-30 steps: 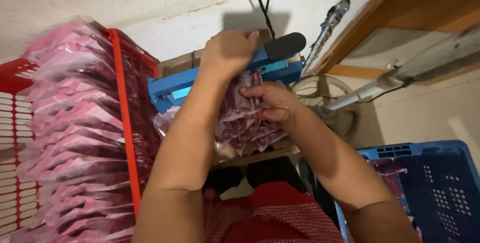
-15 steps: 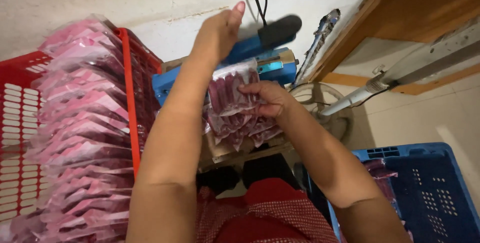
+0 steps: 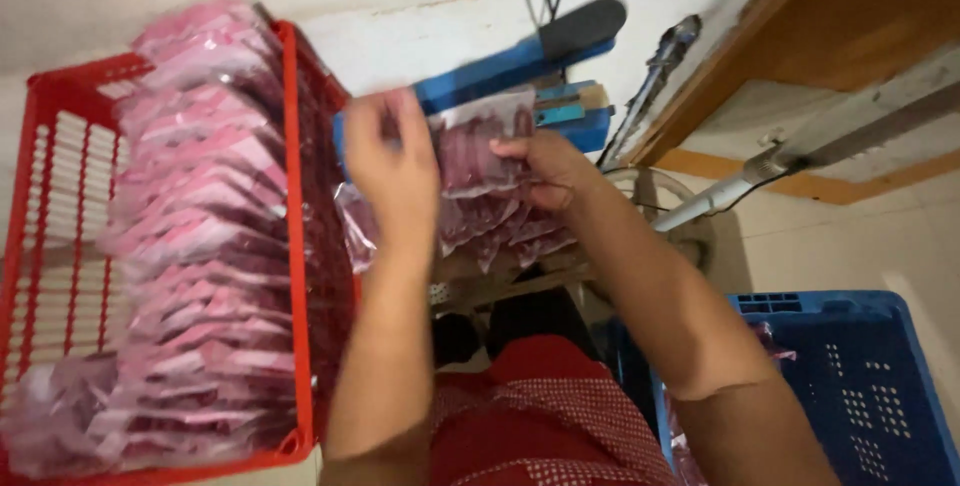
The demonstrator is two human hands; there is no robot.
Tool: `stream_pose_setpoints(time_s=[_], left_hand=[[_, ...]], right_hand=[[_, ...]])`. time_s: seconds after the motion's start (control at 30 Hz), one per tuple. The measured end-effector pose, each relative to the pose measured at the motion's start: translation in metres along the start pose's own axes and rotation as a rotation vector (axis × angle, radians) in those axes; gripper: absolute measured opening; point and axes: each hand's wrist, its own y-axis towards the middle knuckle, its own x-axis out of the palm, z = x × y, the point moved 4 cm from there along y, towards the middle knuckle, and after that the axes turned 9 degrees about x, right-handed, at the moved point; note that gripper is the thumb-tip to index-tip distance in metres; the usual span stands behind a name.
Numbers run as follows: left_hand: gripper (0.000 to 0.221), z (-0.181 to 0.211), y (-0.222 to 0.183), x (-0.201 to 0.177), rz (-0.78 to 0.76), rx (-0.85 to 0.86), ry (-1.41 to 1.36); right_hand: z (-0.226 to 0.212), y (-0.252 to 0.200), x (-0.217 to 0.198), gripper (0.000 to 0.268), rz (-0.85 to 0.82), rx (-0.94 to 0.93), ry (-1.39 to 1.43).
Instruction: Sealing small plastic bags using a manual impulse heat sealer and organizing them in a storage basket.
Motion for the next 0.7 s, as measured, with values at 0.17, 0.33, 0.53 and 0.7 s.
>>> stream_pose_setpoints(time_s=[0.17,0.33,0.53,0.7], left_hand=[[0.036,-0.025,-0.129,-0.037,-0.025,-0.225,-0.026],[0.066,-0.054,-0.177,-0.071,-0.191,-0.381,0.260],[0.083,-0.056,-0.152,-0.063,-0.453,-0.662,0.524],[0.087,-0.061,-0.145,-0.061,-0.623,-0.702,0.656]], right_hand=[[0.002,-0.027,0.003,0.057,0.073,-0.304,-0.257],[0.005,-0.073,0.026,0.051,0.146,-0.468,-0.720],[0.005,-0.086,0.042,0.047,0.256,-0.685,-1.204],[0.001,-0.109,0.032,0.050,0.332,-0.621,-1.207]])
